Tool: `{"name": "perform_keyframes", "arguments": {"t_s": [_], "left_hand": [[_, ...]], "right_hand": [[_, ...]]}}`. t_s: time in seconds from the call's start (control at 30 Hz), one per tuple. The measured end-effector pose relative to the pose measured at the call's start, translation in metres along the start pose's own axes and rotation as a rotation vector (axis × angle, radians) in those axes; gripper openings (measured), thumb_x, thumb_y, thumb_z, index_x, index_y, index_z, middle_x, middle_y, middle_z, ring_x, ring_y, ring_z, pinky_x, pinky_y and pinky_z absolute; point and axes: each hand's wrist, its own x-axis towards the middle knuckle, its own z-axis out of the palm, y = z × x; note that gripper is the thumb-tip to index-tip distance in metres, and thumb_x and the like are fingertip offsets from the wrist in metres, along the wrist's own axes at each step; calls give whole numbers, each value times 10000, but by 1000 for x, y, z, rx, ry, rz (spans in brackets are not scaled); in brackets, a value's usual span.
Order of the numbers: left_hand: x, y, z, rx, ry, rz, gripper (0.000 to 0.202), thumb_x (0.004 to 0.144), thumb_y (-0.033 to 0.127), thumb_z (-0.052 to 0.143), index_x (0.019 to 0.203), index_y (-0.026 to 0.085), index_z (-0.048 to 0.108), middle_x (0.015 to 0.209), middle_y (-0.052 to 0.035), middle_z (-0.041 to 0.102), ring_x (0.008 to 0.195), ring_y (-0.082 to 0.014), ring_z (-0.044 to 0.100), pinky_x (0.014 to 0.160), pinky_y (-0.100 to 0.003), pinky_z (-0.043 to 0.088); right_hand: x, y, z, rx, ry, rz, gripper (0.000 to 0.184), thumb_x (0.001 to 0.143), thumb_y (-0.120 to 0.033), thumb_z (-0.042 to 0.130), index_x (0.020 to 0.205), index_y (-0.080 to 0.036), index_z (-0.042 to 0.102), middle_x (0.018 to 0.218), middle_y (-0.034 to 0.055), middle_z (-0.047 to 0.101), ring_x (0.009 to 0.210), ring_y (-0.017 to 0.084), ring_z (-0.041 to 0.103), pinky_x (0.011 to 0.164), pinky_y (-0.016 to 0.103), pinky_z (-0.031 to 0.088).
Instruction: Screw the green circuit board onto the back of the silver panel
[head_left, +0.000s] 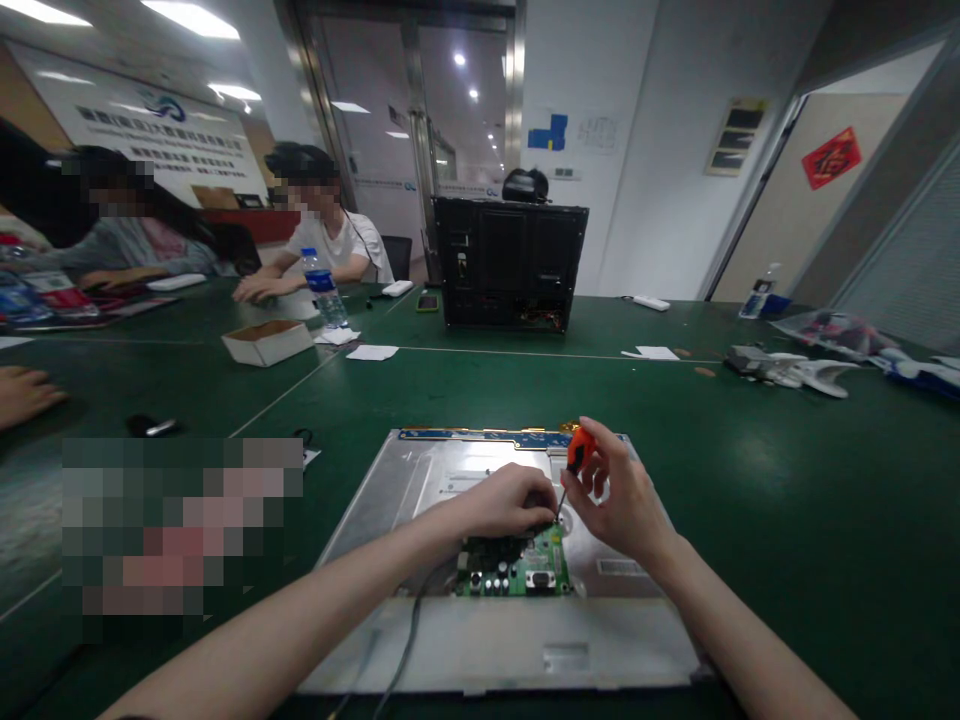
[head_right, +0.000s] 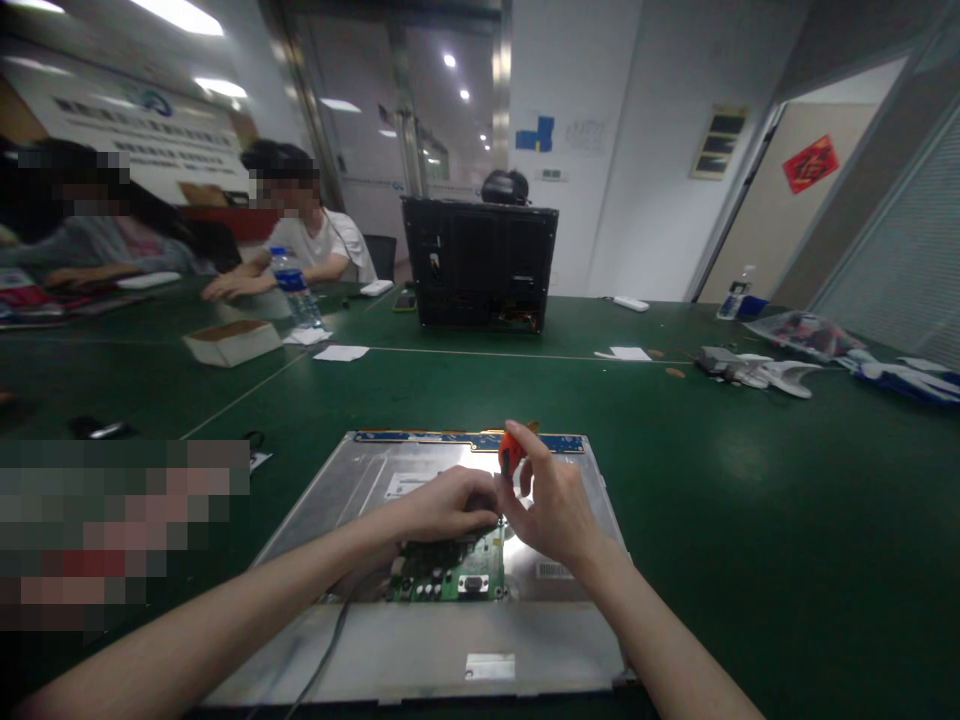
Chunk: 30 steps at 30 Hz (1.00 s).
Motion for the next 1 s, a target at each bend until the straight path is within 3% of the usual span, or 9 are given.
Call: {"name": "perform_keyframes", "arguments": {"t_s": [0.13, 0.43, 0.87, 1.0], "left_hand": [[0, 0, 0, -2, -1, 13, 94, 836, 125, 663, 907, 128, 723, 887, -46, 733, 803, -191, 655, 736, -236, 459], [0, -2, 1, 12, 6, 5, 93, 832, 156, 662, 890, 136, 731, 836, -40, 731, 769, -191, 650, 702, -243, 452], [0, 2, -2, -7, -8, 10, 127, 835, 121, 665, 944, 133, 729, 923, -53, 743, 821, -193, 656, 759, -240, 465], [0, 2, -1, 4, 2, 2, 108, 829, 129, 661, 909, 132, 734, 855, -42, 733, 777, -186, 644, 723, -238, 456]], "right_hand": [[0, 1, 0, -37, 7, -1, 581, 887, -156, 557, 1418, -217, 330, 602, -94, 504, 423, 87, 473, 438, 184, 404], [1, -2, -2, 31, -32, 16, 612, 887, -141, 492, 1464, -207, 301, 707, -29, 618, 481, 109, 551, 458, 205, 474], [1, 0, -1, -3, 2, 0, 587, 901, -158, 540, 1437, -249, 317, 710, -54, 578, 456, 91, 498, 444, 188, 424], [1, -2, -2, 4, -19, 14, 604, 898, -174, 528, 1454, -228, 300, 699, -50, 575, 463, 98, 519, 445, 194, 429]]}}
